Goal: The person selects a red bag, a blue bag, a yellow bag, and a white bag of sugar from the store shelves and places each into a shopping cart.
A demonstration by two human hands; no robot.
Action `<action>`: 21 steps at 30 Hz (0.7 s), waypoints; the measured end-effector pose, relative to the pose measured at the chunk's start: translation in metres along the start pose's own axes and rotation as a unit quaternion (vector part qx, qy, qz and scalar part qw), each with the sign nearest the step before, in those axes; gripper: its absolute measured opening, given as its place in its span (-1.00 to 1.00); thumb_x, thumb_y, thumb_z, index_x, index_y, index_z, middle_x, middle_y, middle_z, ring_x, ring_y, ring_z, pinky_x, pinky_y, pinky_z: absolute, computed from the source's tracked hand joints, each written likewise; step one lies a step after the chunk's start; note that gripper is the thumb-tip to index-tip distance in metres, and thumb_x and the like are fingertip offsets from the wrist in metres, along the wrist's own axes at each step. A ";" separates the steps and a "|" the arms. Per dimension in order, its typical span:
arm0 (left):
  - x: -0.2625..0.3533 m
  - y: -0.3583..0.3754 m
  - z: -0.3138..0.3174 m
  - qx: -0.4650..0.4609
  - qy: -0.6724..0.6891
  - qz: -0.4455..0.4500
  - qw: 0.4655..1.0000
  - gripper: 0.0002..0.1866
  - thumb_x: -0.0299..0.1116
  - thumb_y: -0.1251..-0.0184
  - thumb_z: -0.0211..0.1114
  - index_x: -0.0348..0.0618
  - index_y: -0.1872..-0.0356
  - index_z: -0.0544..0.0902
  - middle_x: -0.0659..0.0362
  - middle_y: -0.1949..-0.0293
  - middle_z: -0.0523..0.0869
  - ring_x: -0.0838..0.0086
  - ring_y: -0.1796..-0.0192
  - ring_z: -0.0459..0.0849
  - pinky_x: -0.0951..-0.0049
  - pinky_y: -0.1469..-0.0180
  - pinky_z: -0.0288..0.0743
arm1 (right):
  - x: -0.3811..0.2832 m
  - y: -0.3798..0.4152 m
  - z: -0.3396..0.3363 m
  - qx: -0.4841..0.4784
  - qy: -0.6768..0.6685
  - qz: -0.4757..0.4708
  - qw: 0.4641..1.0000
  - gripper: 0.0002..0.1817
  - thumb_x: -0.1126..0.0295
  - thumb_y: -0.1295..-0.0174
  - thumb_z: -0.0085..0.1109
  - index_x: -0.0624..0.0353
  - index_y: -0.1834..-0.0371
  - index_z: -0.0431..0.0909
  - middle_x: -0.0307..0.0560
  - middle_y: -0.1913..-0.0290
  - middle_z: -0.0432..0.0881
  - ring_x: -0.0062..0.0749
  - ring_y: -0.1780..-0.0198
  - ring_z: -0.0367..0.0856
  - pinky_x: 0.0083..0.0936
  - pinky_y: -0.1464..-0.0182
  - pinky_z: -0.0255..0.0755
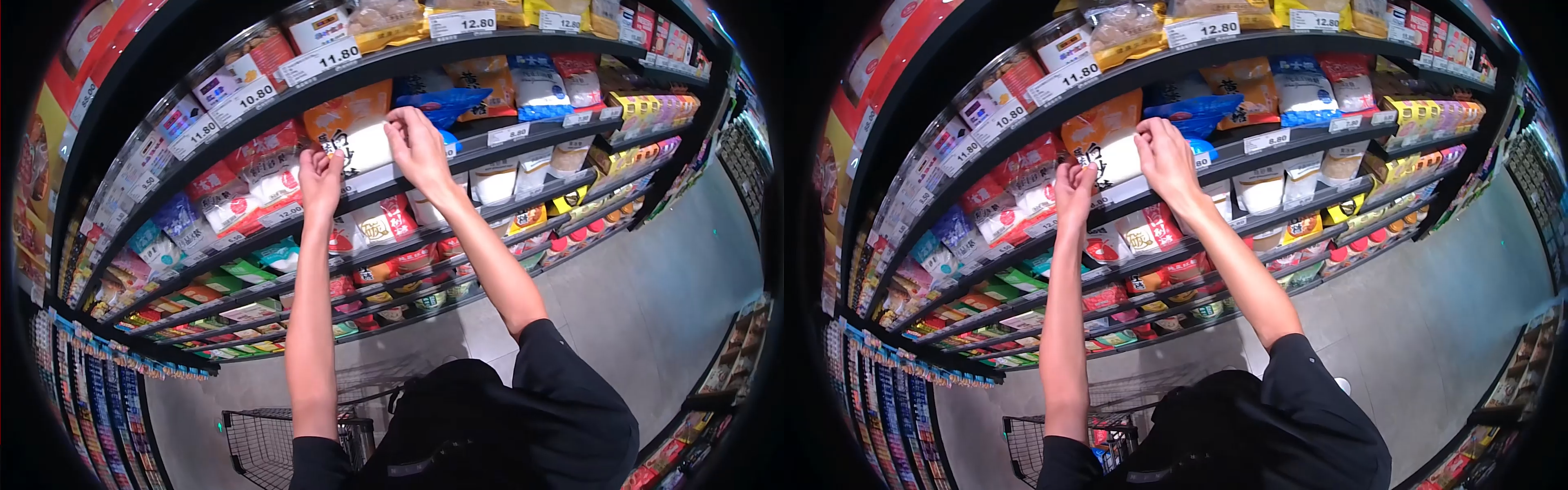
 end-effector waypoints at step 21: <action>0.006 0.172 0.001 0.058 -0.355 0.226 0.905 -0.60 -0.40 -0.37 0.21 -0.10 -0.23 0.53 -0.14 -0.40 0.23 0.02 -0.43 0.21 0.04 -0.41 0.06 | -0.037 0.182 -0.022 -0.028 0.008 -0.078 0.997 -0.67 0.58 -0.16 0.09 0.24 -0.03 0.51 0.07 0.03 0.57 -0.02 0.00 0.55 -0.19 -0.06 0.42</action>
Point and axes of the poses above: each hand's wrist, its own y-axis away from the middle knuckle, its own z-axis out of the palm, x = y × z, the point moved 9 cm from there along -y, towards the middle knuckle
